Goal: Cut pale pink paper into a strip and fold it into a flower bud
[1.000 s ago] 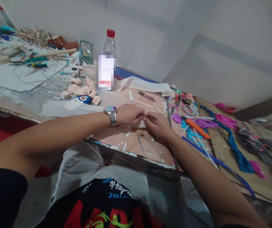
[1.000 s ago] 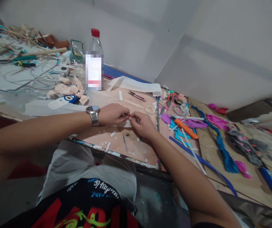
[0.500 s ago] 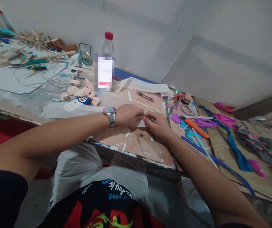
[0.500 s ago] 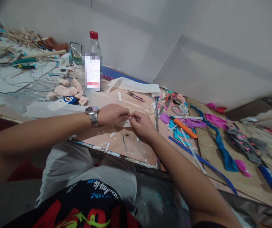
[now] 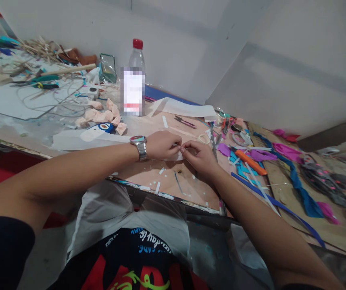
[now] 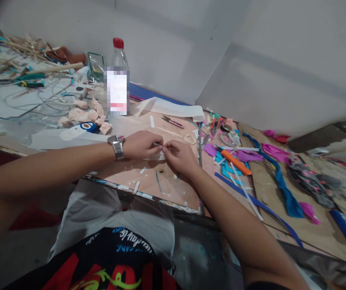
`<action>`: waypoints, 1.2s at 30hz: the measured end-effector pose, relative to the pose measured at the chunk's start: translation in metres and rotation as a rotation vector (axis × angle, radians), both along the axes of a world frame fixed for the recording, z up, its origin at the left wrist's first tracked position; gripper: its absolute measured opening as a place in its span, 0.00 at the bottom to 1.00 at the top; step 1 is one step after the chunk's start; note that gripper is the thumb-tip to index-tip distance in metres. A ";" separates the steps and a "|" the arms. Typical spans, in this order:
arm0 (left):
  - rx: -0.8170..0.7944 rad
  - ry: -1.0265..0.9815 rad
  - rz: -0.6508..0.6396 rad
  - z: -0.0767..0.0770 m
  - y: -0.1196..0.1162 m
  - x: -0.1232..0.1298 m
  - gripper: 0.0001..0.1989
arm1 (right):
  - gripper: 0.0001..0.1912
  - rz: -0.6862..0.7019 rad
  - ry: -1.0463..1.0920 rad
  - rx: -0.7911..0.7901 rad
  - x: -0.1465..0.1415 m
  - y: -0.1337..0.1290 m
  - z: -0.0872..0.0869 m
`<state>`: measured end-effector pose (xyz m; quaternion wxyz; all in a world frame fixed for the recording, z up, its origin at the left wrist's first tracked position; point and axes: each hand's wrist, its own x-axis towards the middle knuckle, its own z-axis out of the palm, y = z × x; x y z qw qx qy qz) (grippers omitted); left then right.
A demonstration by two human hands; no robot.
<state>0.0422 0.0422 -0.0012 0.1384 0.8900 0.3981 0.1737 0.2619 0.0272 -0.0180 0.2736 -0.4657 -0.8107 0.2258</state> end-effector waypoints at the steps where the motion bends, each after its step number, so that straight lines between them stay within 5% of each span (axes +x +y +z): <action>1: -0.007 -0.007 0.002 0.000 0.000 0.000 0.19 | 0.14 0.001 0.001 0.011 0.000 -0.001 0.000; 13: -0.188 -0.242 -0.026 0.004 0.002 0.002 0.15 | 0.15 0.010 -0.078 0.257 0.000 -0.006 0.012; 36: 0.044 -0.053 -0.009 0.002 0.000 0.000 0.15 | 0.13 -0.040 -0.018 0.114 0.000 -0.002 0.004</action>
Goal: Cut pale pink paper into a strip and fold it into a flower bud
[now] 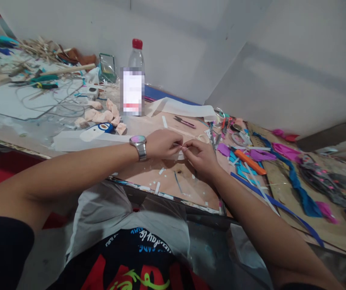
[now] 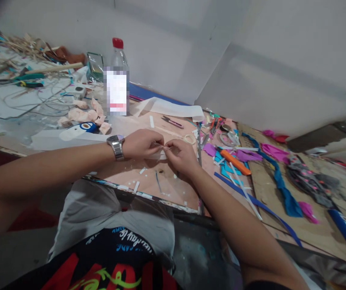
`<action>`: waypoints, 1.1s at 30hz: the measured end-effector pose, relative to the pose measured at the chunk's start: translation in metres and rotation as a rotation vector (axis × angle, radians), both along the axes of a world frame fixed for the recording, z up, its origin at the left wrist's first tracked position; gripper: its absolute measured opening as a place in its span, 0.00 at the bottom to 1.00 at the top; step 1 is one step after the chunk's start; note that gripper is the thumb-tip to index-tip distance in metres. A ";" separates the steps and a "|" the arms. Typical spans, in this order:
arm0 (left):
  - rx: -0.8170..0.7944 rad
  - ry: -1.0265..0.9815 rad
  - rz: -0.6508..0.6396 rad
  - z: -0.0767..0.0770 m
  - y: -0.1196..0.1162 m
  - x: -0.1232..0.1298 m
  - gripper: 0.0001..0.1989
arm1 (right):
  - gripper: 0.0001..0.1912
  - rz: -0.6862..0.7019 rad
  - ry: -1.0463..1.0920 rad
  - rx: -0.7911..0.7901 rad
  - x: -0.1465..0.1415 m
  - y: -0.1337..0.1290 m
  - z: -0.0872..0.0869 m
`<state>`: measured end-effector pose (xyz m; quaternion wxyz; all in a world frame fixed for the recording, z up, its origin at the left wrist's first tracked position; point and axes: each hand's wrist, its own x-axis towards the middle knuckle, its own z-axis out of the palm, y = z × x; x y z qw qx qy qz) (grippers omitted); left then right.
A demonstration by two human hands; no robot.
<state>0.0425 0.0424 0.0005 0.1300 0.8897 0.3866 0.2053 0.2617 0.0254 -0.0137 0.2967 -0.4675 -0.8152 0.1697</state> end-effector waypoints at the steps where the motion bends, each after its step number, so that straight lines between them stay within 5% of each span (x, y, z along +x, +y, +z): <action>1: 0.001 -0.001 0.004 0.000 0.001 0.000 0.15 | 0.13 0.001 0.002 -0.001 0.000 0.001 -0.001; 33: -0.024 0.095 0.007 0.002 0.000 -0.002 0.19 | 0.16 0.054 -0.031 -0.009 0.001 0.001 -0.002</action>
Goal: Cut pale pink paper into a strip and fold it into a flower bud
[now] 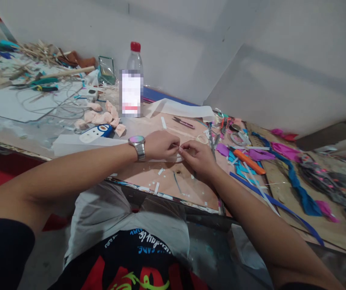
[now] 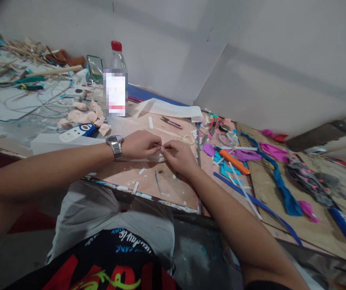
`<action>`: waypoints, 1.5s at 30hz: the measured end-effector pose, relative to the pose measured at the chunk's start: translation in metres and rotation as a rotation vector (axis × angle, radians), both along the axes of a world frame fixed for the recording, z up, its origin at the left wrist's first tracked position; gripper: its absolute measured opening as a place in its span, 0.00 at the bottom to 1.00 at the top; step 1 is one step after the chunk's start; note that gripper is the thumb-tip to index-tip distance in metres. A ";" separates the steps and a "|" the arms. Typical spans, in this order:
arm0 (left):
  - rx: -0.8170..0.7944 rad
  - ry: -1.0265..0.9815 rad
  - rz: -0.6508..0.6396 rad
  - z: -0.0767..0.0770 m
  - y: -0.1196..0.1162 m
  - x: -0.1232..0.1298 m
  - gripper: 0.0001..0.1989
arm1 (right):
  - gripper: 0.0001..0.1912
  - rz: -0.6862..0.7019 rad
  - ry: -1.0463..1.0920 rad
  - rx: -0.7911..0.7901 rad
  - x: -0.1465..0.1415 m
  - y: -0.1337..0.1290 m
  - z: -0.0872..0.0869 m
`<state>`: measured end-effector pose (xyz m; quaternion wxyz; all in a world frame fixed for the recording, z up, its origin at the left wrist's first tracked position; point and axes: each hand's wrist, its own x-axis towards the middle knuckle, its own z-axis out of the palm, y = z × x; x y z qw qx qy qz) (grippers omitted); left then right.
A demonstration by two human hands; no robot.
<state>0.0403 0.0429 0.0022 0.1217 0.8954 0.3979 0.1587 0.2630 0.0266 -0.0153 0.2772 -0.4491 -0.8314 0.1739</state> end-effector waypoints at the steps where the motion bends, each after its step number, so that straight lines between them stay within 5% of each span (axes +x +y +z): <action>1: -0.003 0.002 0.003 0.000 0.000 0.000 0.19 | 0.16 -0.001 0.001 0.003 0.000 0.000 0.000; 27: -0.012 0.037 0.030 -0.002 -0.003 0.002 0.20 | 0.14 -0.007 0.037 -0.034 0.000 0.000 -0.003; 45: 0.007 0.066 0.006 -0.002 -0.006 0.002 0.18 | 0.14 0.123 -0.085 -0.159 0.001 0.003 -0.001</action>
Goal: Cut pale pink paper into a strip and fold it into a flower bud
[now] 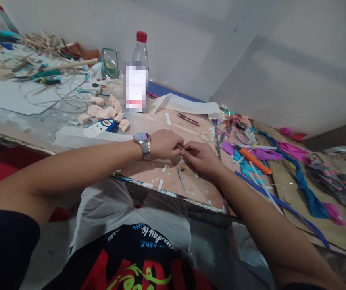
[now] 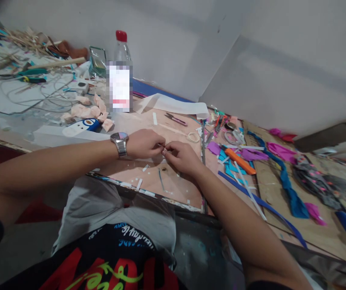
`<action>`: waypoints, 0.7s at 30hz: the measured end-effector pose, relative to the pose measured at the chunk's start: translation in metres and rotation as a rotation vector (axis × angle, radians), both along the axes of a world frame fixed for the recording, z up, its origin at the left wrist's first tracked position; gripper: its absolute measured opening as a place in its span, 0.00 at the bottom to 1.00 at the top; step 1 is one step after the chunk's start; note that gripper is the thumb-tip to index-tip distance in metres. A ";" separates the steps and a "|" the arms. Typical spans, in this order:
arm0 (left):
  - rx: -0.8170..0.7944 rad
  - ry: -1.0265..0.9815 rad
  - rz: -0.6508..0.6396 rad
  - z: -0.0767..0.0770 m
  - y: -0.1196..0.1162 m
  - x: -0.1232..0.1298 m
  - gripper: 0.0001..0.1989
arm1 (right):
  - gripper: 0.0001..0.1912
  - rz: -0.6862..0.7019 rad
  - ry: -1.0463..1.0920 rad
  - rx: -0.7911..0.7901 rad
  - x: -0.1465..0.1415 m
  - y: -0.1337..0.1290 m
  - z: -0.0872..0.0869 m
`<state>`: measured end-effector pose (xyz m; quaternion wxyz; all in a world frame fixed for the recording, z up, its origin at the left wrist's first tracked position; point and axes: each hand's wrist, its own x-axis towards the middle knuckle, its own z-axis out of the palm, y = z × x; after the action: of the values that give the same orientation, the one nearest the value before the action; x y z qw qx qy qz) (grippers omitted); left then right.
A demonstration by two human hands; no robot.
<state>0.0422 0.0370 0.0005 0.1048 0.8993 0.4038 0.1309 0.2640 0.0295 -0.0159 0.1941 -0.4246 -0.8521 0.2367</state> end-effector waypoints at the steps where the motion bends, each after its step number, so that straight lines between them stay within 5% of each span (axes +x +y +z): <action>1: 0.000 -0.001 -0.001 0.000 0.000 0.000 0.18 | 0.14 0.002 0.001 0.001 0.000 0.000 0.000; 21: 0.007 0.010 -0.006 0.000 0.001 0.000 0.17 | 0.15 0.019 0.006 0.028 0.001 0.001 -0.002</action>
<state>0.0425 0.0376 0.0007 0.1001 0.9016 0.4010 0.1275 0.2650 0.0300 -0.0176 0.2002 -0.4131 -0.8587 0.2278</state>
